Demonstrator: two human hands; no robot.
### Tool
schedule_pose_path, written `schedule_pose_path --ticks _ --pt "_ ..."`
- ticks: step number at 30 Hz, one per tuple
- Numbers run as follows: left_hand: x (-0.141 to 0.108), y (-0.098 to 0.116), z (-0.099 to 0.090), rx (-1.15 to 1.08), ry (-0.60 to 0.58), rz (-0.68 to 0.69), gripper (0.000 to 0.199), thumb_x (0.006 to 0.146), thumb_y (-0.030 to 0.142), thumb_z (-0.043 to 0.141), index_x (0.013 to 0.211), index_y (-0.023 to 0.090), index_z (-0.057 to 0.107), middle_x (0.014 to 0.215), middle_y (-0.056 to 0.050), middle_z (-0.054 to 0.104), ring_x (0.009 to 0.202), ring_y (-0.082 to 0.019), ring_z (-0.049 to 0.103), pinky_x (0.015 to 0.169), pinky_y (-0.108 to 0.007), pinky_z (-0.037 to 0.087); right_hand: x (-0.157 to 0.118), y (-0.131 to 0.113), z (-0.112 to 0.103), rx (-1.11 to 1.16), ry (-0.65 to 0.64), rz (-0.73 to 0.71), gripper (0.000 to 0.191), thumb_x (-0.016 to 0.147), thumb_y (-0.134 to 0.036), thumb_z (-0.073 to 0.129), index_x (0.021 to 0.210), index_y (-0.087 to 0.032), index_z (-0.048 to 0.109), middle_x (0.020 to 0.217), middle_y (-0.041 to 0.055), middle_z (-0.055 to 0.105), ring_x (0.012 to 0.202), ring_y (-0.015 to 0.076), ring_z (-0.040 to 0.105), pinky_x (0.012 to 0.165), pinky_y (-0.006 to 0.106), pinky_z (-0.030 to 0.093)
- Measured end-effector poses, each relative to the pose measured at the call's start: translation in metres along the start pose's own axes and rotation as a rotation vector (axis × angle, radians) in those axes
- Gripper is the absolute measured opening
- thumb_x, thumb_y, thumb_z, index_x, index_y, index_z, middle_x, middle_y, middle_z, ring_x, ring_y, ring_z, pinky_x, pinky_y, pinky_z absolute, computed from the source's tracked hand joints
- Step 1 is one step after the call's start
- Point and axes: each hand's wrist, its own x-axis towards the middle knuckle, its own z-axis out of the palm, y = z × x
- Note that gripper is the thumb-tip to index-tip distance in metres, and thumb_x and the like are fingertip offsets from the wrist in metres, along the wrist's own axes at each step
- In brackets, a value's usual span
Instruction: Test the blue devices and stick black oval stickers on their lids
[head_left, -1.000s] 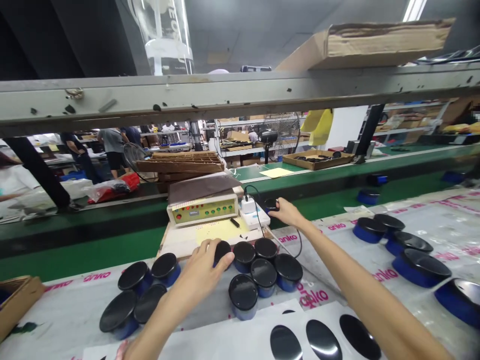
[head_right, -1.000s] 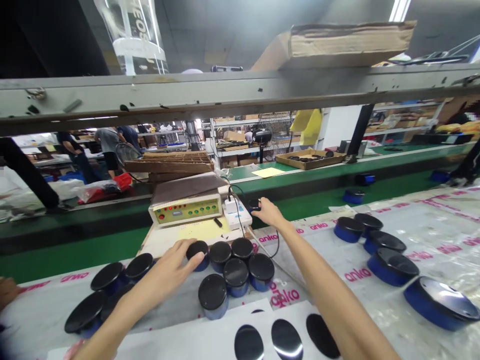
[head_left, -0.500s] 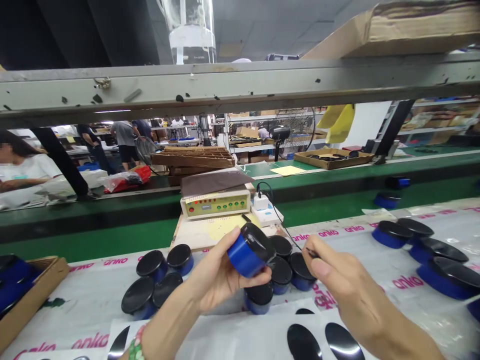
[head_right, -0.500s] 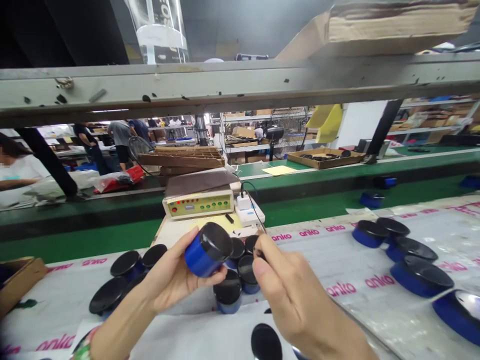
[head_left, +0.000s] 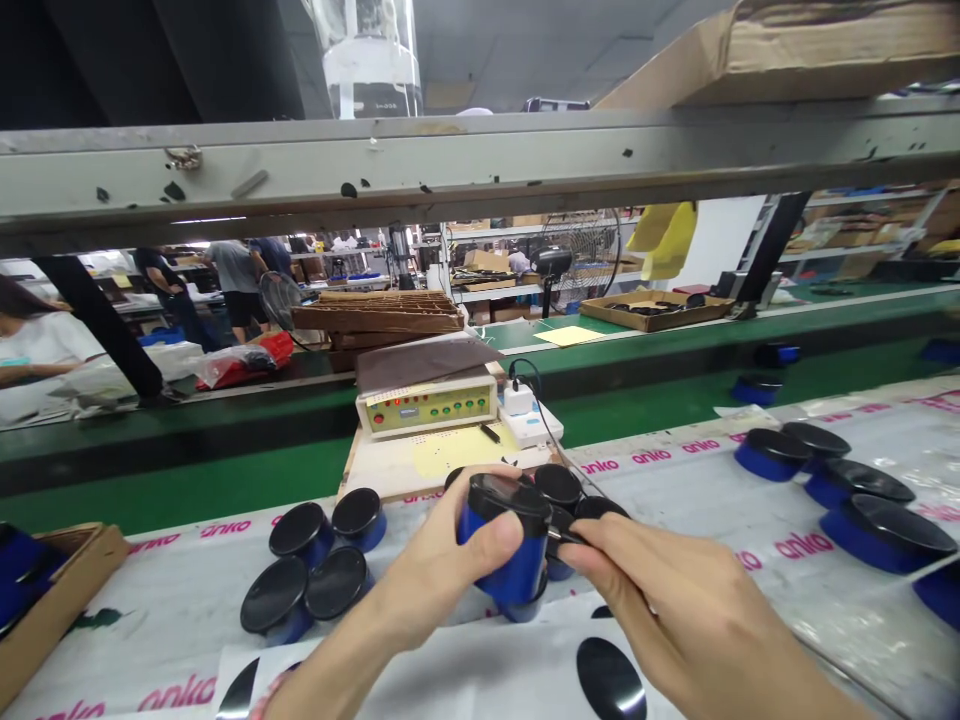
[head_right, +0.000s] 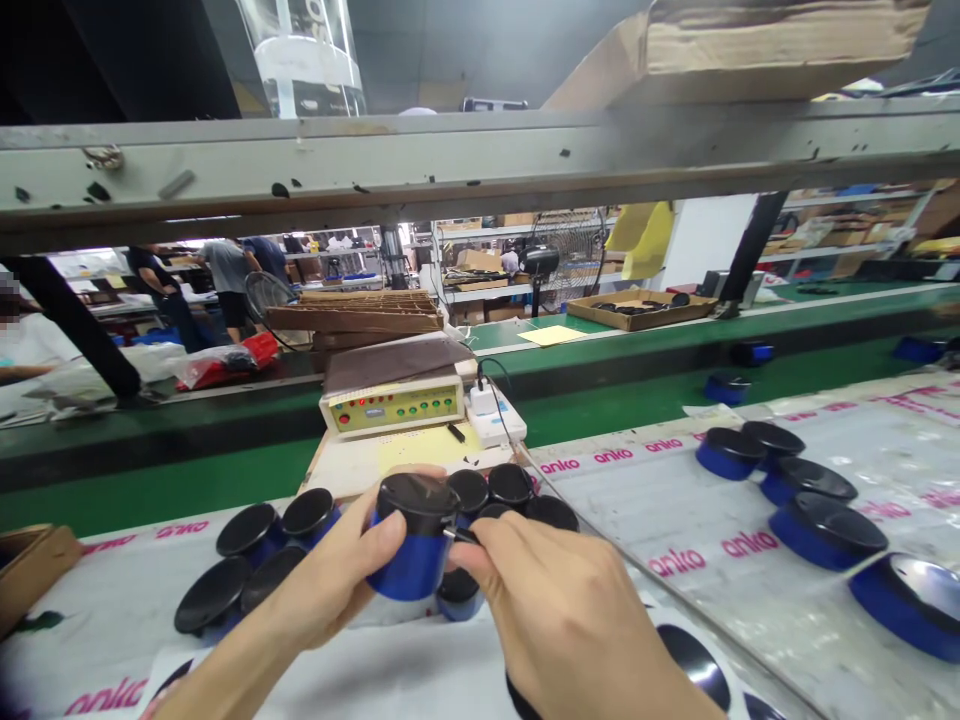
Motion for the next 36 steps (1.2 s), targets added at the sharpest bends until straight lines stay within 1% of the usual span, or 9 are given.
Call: schedule_pose_path --ticks 4,8,12,15,17,20,25,30,36 --pt "-0.008 0.001 0.006 0.384 0.121 0.13 0.052 0.081 0.048 0.062 0.123 0.025 0.043 0.118 -0.006 0.056 0.11 -0.023 0.052 0.096 -0.032 0.04 -0.004 0.001 0.002 -0.032 -0.016 0.015 0.014 0.093 -0.019 0.041 0.086 -0.02 0.053 0.057 -0.0006 0.058 0.045 0.0162 0.056 0.04 0.029 0.036" --pt "-0.012 -0.001 0.008 0.758 0.136 0.239 0.064 0.078 0.045 0.066 0.133 0.032 0.035 0.126 -0.006 0.048 0.112 -0.025 0.05 0.094 -0.034 0.044 -0.012 0.009 0.017 0.159 -0.038 0.12 0.014 0.094 -0.016 0.039 0.098 -0.023 0.051 0.072 0.0007 0.064 0.058 0.0159 0.062 0.049 0.026 0.044" --pt "-0.009 -0.009 0.008 1.237 0.163 0.643 0.075 0.079 0.04 0.066 0.141 0.027 0.028 0.116 -0.011 0.044 0.115 -0.028 0.046 0.096 -0.038 0.046 -0.026 0.021 0.045 0.285 0.022 0.159 0.018 0.094 -0.014 0.036 0.1 -0.023 0.049 0.073 -0.0001 0.061 0.059 0.0143 0.061 0.052 0.024 0.046" --pt "-0.006 -0.013 0.011 1.428 0.171 1.026 0.049 0.085 0.016 0.059 0.132 0.017 0.044 0.1 -0.007 0.044 0.106 -0.023 0.048 0.102 -0.042 0.043 -0.035 0.026 0.059 0.279 0.13 0.099 0.016 0.093 -0.012 0.034 0.098 -0.022 0.046 0.069 -0.0001 0.058 0.056 0.0145 0.059 0.05 0.024 0.046" --pt "-0.005 -0.012 0.014 1.466 0.112 1.155 0.033 0.086 0.006 0.051 0.119 0.012 0.055 0.099 -0.006 0.041 0.093 -0.015 0.051 0.106 -0.044 0.04 -0.039 0.027 0.063 0.256 0.165 0.053 0.016 0.093 -0.012 0.033 0.099 -0.021 0.044 0.068 0.0 0.056 0.056 0.0148 0.059 0.049 0.024 0.046" --pt "-0.004 -0.009 0.017 1.495 0.054 1.177 0.026 0.084 0.001 0.052 0.107 0.01 0.06 0.101 -0.006 0.04 0.082 -0.01 0.05 0.107 -0.044 0.039 -0.041 0.027 0.062 0.237 0.151 0.038 0.016 0.092 -0.011 0.033 0.1 -0.021 0.042 0.068 0.0001 0.055 0.054 0.0142 0.059 0.05 0.023 0.046" --pt "-0.002 -0.01 0.014 1.503 0.059 1.136 0.029 0.077 -0.002 0.057 0.103 0.009 0.06 0.103 -0.008 0.039 0.09 -0.014 0.048 0.101 -0.046 0.045 -0.04 0.025 0.061 0.238 0.134 0.046 0.016 0.09 -0.008 0.033 0.09 -0.022 0.041 0.064 -0.002 0.051 0.049 0.012 0.055 0.048 0.022 0.044" --pt "-0.004 -0.011 0.013 1.467 0.039 1.098 0.021 0.075 -0.002 0.055 0.091 0.011 0.059 0.101 -0.008 0.037 0.092 -0.015 0.045 0.1 -0.045 0.045 -0.044 0.024 0.063 0.201 0.15 0.047 0.019 0.09 -0.009 0.035 0.102 -0.021 0.044 0.068 0.0005 0.058 0.059 0.0142 0.062 0.053 0.022 0.048" --pt "-0.005 -0.01 0.013 1.479 0.015 1.079 0.025 0.071 -0.006 0.051 0.088 0.011 0.056 0.099 -0.007 0.037 0.093 -0.014 0.045 0.103 -0.042 0.042 -0.048 0.025 0.065 0.191 0.137 0.065 0.024 0.093 -0.011 0.034 0.113 -0.02 0.045 0.085 0.0052 0.066 0.071 0.0148 0.066 0.061 0.021 0.05"
